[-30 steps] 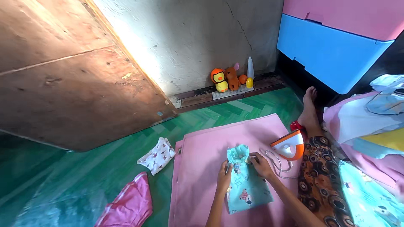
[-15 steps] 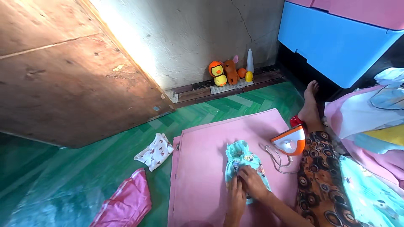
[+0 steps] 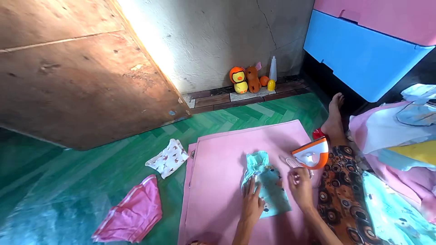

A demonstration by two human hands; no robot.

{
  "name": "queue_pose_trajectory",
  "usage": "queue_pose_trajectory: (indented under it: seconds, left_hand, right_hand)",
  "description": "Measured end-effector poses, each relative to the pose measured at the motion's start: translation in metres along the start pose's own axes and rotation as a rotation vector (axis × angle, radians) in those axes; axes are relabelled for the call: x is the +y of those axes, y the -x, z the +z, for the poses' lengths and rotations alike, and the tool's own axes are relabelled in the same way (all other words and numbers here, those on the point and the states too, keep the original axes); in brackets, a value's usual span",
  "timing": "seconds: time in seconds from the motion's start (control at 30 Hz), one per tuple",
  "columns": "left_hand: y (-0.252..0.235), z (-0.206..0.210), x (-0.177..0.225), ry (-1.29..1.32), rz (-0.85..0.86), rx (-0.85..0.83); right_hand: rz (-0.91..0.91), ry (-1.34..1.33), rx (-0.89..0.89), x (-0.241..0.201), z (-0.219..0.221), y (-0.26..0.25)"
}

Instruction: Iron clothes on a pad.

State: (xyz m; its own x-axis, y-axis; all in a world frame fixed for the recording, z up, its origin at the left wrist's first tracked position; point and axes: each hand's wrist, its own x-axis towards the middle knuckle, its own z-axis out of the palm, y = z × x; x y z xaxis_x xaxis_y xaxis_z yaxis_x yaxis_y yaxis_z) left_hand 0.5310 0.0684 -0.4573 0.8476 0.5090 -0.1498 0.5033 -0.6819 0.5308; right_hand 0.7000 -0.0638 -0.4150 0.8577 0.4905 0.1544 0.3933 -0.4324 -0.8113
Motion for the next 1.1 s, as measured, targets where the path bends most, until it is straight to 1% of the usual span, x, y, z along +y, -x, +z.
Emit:
queue_pose_trajectory:
  seconds: [0.1,0.17,0.23,0.27,0.3,0.37,0.4,0.43,0.47,0.5,0.53,0.57,0.6,0.63,0.7,0.77,0.83,0.9,1.0,1.1]
  left_hand:
    - [0.026,0.001,0.013,0.022,0.010,0.029]
    - [0.045,0.010,0.019,0.006,0.058,0.032]
    - [0.054,0.016,0.023,0.019,0.074,0.013]
    - [0.056,0.017,0.024,0.057,0.069,0.053]
    - [0.055,0.018,0.024,0.114,0.057,0.127]
    - [0.049,0.013,0.021,0.232,-0.005,0.261]
    - [0.044,0.006,0.018,0.268,-0.045,0.306]
    - [0.037,-0.001,0.014,0.283,-0.089,0.330]
    - [0.030,-0.007,0.010,0.286,-0.134,0.336]
    - [0.022,-0.013,0.007,0.290,-0.175,0.338]
    - [0.013,-0.019,0.005,0.297,-0.209,0.336]
    - [0.002,-0.025,0.005,0.307,-0.232,0.335]
    - [-0.008,-0.032,0.005,0.327,-0.249,0.333]
    - [-0.019,-0.037,0.005,0.347,-0.262,0.337]
    - [-0.036,-0.047,0.008,0.374,-0.284,0.350]
    - [-0.049,-0.056,0.011,0.420,-0.325,0.336]
    - [-0.059,-0.061,0.011,0.456,-0.380,0.278]
    - [-0.064,-0.059,0.009,0.446,-0.394,0.238]
    - [-0.065,-0.048,0.006,0.417,-0.336,0.299]
    - [-0.053,-0.032,0.006,0.425,-0.194,0.447]
  right_hand:
    - [0.037,-0.024,0.375,0.008,-0.034,0.001]
    - [0.008,-0.055,0.534,0.015,-0.044,-0.011]
    - [-0.004,-0.087,0.546,0.019,-0.047,-0.024]
    - [-0.004,-0.091,0.532,0.020,-0.048,-0.029]
    - [-0.012,-0.090,0.529,0.020,-0.048,-0.031]
    - [-0.107,-0.051,0.576,0.013,-0.049,-0.029]
    - [-0.174,-0.040,0.566,0.006,-0.051,-0.027]
    - [-0.225,-0.051,0.493,-0.001,-0.051,-0.023]
    - [-0.244,-0.057,0.357,-0.006,-0.048,-0.019]
    - [-0.233,-0.053,0.173,-0.009,-0.042,-0.016]
    - [-0.205,-0.045,-0.015,-0.008,-0.032,-0.017]
    - [-0.189,-0.032,-0.153,-0.005,-0.019,-0.019]
    - [-0.182,-0.012,-0.236,0.000,-0.004,-0.022]
    - [-0.167,0.004,-0.282,0.003,0.010,-0.024]
    - [-0.112,0.021,-0.293,0.002,0.033,-0.030]
    - [-0.007,0.067,-0.311,-0.009,0.045,-0.037]
    - [0.146,0.150,-0.418,-0.019,0.051,-0.044]
    - [0.208,0.221,-0.498,-0.021,0.056,-0.047]
    - [0.134,0.212,-0.406,-0.011,0.063,-0.041]
    - [0.024,0.134,-0.269,-0.001,0.061,-0.027]
